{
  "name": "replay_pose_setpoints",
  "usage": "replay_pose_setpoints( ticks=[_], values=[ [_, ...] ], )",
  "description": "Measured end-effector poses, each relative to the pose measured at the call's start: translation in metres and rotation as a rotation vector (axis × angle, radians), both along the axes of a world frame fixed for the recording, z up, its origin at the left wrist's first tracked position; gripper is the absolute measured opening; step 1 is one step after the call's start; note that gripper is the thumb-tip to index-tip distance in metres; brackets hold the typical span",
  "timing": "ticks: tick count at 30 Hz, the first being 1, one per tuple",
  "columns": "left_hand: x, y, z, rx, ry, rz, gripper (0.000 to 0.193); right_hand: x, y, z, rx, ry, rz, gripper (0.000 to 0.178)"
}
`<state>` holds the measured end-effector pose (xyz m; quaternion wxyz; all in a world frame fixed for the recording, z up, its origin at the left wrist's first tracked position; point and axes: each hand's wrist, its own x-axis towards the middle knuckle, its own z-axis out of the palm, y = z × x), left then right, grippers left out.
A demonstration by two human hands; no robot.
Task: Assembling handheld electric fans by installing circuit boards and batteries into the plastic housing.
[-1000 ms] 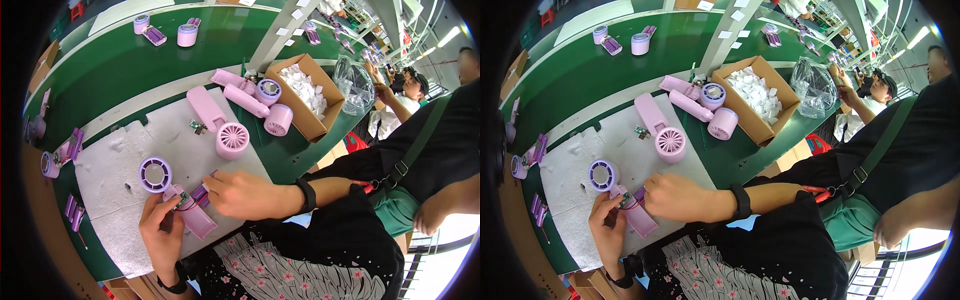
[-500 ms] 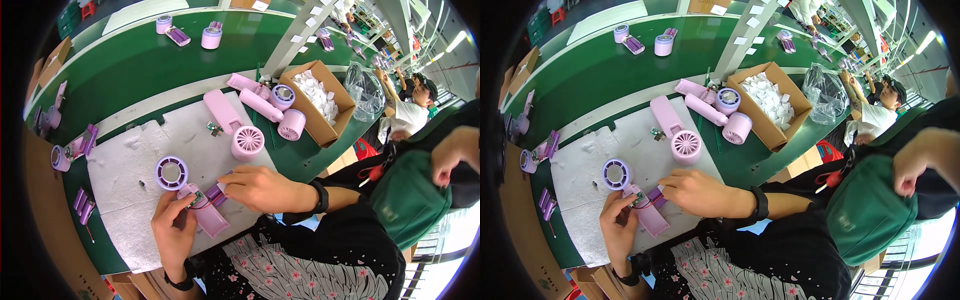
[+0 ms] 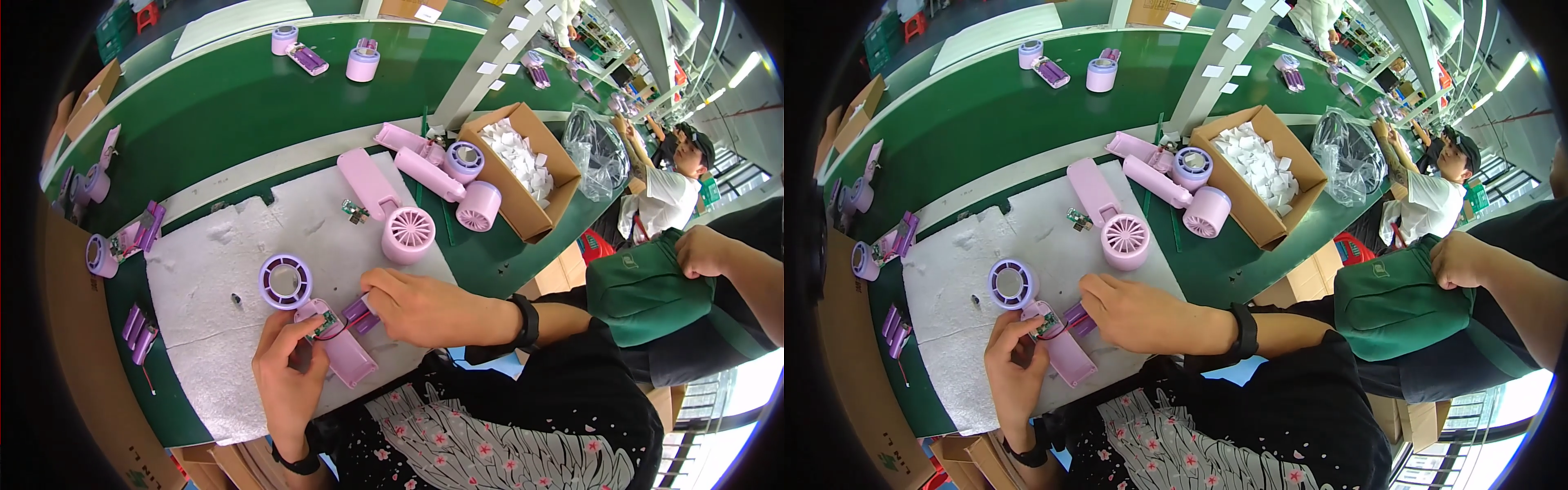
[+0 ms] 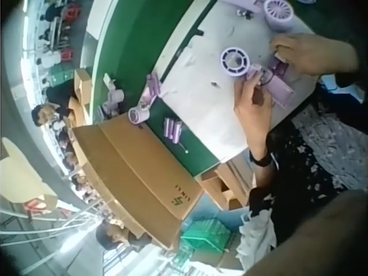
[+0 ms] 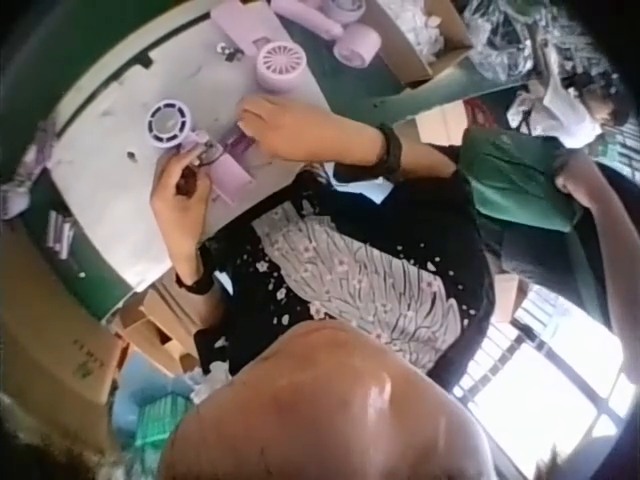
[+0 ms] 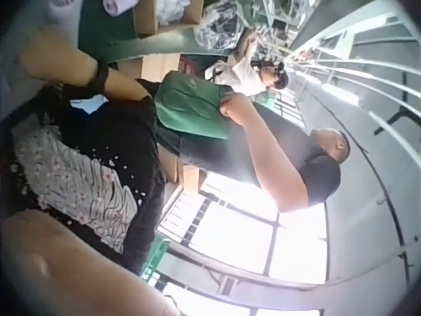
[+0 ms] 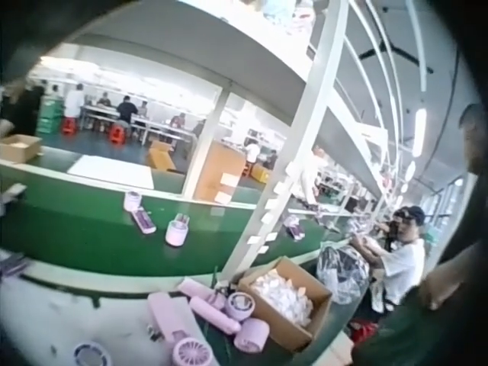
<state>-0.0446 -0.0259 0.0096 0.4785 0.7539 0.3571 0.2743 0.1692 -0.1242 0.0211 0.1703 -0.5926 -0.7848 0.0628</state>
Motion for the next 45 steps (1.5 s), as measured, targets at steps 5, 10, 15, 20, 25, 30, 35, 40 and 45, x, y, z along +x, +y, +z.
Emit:
replay_pose_setpoints(
  ticks=[5, 10, 15, 20, 25, 30, 35, 40, 45],
  values=[
    [-0.001, 0.002, -0.003, 0.004, -0.013, -0.011, 0.034, 0.003, -0.001, 0.006, -0.056, 0.038, -0.019, 0.023],
    [0.0, 0.002, 0.003, -0.02, -0.001, -0.002, 0.034, 0.0, 0.002, 0.005, 0.025, 0.122, 0.007, 0.022],
    [-0.003, 0.003, -0.002, -0.029, -0.032, 0.013, 0.035, 0.004, 0.007, 0.002, 0.007, 0.24, 0.044, 0.02],
    [-0.003, 0.002, -0.001, -0.019, -0.02, 0.006, 0.035, 0.009, 0.007, -0.004, 0.03, 0.307, 0.056, 0.016],
    [-0.002, 0.003, 0.001, -0.024, -0.008, 0.006, 0.036, 0.009, 0.004, 0.0, 0.039, 0.266, 0.061, 0.013],
    [-0.004, 0.003, 0.001, -0.018, 0.002, 0.007, 0.036, 0.005, 0.001, 0.006, 0.002, 0.159, 0.043, 0.014],
    [-0.003, 0.002, 0.002, -0.03, -0.01, 0.004, 0.036, -0.004, 0.0, 0.01, -0.032, 0.038, -0.006, 0.017],
    [-0.004, 0.002, 0.001, -0.029, -0.008, 0.012, 0.037, -0.006, 0.004, 0.007, -0.064, 0.103, -0.051, 0.016],
    [-0.004, 0.002, 0.001, -0.013, -0.005, 0.009, 0.036, 0.008, 0.008, 0.003, -0.034, 0.282, 0.029, 0.014]
  ],
)
